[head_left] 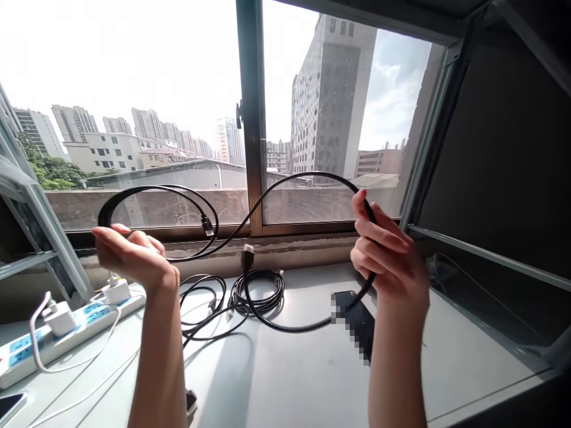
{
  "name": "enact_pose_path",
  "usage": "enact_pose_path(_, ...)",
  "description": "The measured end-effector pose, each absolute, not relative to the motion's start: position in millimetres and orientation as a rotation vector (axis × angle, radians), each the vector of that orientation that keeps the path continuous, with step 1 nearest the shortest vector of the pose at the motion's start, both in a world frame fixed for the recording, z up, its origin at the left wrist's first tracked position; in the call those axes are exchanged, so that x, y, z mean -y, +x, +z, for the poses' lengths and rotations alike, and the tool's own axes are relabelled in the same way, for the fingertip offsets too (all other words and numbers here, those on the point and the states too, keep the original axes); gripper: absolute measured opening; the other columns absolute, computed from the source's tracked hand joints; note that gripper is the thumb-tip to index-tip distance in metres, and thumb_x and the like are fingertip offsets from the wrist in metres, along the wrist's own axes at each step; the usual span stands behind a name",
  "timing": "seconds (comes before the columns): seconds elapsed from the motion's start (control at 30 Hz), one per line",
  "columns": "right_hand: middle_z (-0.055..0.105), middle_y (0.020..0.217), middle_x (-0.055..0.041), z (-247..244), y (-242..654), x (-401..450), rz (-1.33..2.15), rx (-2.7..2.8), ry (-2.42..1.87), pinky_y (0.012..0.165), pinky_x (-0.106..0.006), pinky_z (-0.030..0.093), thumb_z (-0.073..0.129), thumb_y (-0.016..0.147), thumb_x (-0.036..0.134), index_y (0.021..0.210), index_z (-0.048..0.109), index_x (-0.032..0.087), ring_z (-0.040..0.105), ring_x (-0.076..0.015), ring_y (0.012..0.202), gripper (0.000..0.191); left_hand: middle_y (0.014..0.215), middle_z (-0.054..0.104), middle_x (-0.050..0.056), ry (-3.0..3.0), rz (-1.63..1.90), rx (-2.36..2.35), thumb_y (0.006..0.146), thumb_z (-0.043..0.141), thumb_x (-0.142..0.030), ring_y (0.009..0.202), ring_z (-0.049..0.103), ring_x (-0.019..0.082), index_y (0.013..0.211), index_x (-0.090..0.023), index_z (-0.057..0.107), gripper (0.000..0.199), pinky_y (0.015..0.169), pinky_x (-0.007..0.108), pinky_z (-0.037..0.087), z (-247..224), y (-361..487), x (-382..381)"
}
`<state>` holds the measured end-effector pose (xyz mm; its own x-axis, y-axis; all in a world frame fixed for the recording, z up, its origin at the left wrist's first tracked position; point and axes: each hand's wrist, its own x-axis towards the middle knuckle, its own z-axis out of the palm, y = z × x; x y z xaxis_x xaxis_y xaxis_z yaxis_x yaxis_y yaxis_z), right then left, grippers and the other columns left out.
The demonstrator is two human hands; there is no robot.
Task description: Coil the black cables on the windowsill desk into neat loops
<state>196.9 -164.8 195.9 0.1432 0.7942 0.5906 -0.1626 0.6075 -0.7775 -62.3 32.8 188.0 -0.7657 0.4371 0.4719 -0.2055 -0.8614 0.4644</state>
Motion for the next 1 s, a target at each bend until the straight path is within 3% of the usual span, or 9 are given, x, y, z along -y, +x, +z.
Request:
enact_pose_path(0.17, 0.014, 0.043, 0.0139, 192.4, 209.4, 178.8, 0.726, 1.27, -0.674, 0.026, -0.02, 0.006, 0.036, 0.092, 0.046, 0.112, 0.055, 0.032, -0.003, -0.0015, 0.022, 0.032, 0.046, 0.039, -0.005, 0.805, 2.501, -0.492, 0.078, 0.055, -0.031, 0.033, 0.025, 0.005, 0.056, -0.02, 0.042, 0.027, 0.029, 0.021, 0.015, 191.1, -70.2, -25.5)
enact_pose_path(0.27, 0.016, 0.042, 0.0143, 191.6, 205.3, 176.5, 0.754, 1.294, -0.681, 0.026, -0.018, 0.005, 0.038, 0.09, 0.049, 0.108, 0.055, 0.033, -0.001, -0.001, 0.022, 0.029, 0.038, 0.03, -0.007, 0.941, 2.483, -0.486, 0.071, 0.061, -0.041, 0.03, 0.024, 0.005, 0.047, -0.021, 0.033, 0.042, 0.026, 0.02, 0.016, 194.2, -65.6, -18.9)
enact_pose_path(0.37, 0.017, 0.039, 0.0151, 189.1, 201.2, 170.4, 0.759, 1.294, -0.672, 0.026, -0.017, 0.005, 0.044, 0.087, 0.053, 0.101, 0.055, 0.033, -0.001, -0.0008, 0.022, 0.027, 0.035, 0.016, -0.01, 1.004, 2.517, -0.486, 0.073, 0.057, -0.04, 0.027, 0.016, 0.003, 0.044, -0.021, 0.019, 0.051, 0.024, 0.02, 0.012, 196.1, -57.4, -12.4)
enact_pose_path(0.5, 0.016, 0.032, 0.0155, 187.0, 203.6, 167.3, 0.785, 1.233, -0.571, 0.025, -0.015, 0.003, 0.046, 0.086, 0.051, 0.091, 0.059, 0.032, 0.001, -0.001, 0.019, 0.023, 0.04, 0.015, -0.011, 0.825, 2.552, -0.487, 0.083, 0.05, -0.028, 0.031, 0.013, 0.002, 0.048, -0.02, 0.017, 0.048, 0.026, 0.018, 0.01, 196.1, -50.1, -4.8)
enact_pose_path(0.57, 0.025, 0.032, 0.0144, 188.4, 204.8, 167.6, 0.827, 1.207, -0.551, 0.023, -0.016, 0.002, 0.049, 0.086, 0.046, 0.087, 0.061, 0.031, 0.004, -0.0009, 0.018, 0.02, 0.041, 0.016, -0.01, 0.854, 2.56, -0.426, 0.086, 0.048, -0.029, 0.031, 0.014, 0.002, 0.049, -0.02, 0.019, 0.048, 0.027, 0.018, 0.012, 195.2, -47.1, -1.9)
enact_pose_path(0.63, 0.041, 0.04, 0.0112, 190.7, 202.0, 166.2, 0.849, 1.205, -0.588, 0.023, -0.017, 0.002, 0.053, 0.085, 0.042, 0.087, 0.064, 0.029, 0.011, -0.0001, 0.019, 0.017, 0.04, 0.016, -0.01, 1.046, 2.499, -0.315, 0.084, 0.053, -0.034, 0.031, 0.015, 0.002, 0.047, -0.02, 0.02, 0.051, 0.027, 0.019, 0.011, 194.0, -43.3, 0.6)
enact_pose_path(0.73, 0.062, 0.067, 0.0031, 191.8, 186.3, 156.8, 0.829, 1.279, -0.714, 0.023, -0.016, 0.005, 0.058, 0.082, 0.042, 0.095, 0.066, 0.025, 0.025, 0.0013, 0.024, 0.022, 0.035, 0.018, -0.009, 1.35, 2.279, -0.181, 0.078, 0.061, -0.044, 0.028, 0.016, 0.002, 0.041, -0.019, 0.024, 0.058, 0.026, 0.021, 0.013, 192.3, -35.7, 5.9)
enact_pose_path(0.87, 0.067, 0.092, -0.0054, 183.4, 149.0, 131.6, 0.719, 1.447, -0.89, 0.027, -0.014, 0.024, 0.062, 0.079, 0.043, 0.105, 0.064, 0.019, 0.044, -0.0004, 0.034, 0.036, 0.032, 0.02, -0.008, 1.566, 2.043, -0.11, 0.077, 0.061, -0.049, 0.025, 0.018, 0.003, 0.036, -0.017, 0.026, 0.062, 0.028, 0.022, 0.016, 189.3, -23.7, 19.8)
enact_pose_path(1.0, 0.067, 0.089, -0.0038, 170.6, 113.4, 111.0, 0.72, 1.517, -0.88, 0.03, -0.014, 0.032, 0.066, 0.075, 0.044, 0.097, 0.063, 0.016, 0.047, -0.0012, 0.035, 0.035, 0.033, 0.02, -0.007, 1.709, 1.737, -0.128, 0.079, 0.06, -0.049, 0.028, 0.018, 0.002, 0.038, -0.017, 0.024, 0.063, 0.031, 0.023, 0.012, 182.8, -8.8, 36.2)
